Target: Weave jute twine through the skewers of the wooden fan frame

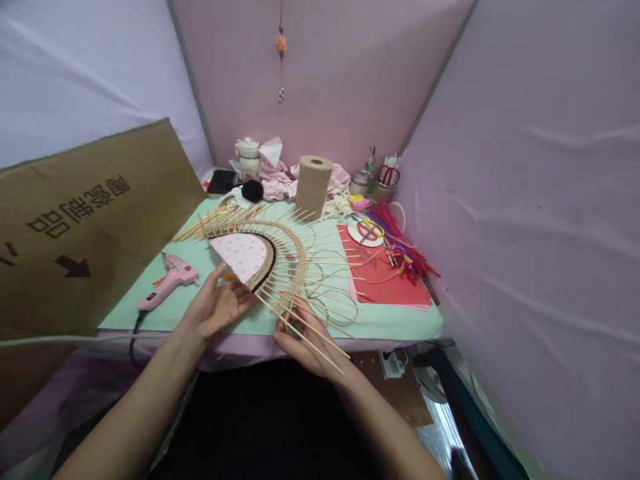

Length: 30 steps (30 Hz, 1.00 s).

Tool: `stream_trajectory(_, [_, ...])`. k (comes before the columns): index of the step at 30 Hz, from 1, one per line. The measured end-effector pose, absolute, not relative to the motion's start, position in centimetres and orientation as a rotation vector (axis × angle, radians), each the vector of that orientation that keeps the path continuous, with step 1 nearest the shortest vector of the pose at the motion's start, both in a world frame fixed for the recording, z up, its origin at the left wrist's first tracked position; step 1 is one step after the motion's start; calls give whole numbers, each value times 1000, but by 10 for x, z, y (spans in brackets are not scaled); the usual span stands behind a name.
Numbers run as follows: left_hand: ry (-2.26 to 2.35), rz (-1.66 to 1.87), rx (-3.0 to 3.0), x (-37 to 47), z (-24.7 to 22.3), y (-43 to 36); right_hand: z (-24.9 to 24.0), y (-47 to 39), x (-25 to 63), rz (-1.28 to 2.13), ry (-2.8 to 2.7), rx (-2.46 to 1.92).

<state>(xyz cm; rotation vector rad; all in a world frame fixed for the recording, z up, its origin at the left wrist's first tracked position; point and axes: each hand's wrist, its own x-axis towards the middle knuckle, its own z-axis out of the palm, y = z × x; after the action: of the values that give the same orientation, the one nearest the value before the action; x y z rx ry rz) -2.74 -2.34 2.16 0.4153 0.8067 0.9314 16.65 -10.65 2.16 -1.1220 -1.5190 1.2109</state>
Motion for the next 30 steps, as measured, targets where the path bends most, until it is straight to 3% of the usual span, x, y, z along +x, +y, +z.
stream_trajectory(7, [808,1055,411,-7,28,-10,19,-109,176,1091,-1465,-1181])
stream_trajectory(17, [798,1066,420,8,26,-21,-10,-135,168,1081,-942,-1009])
stream_trajectory(30, [743,1043,525,6,42,-46,1,-162,164,1079,-998,-975])
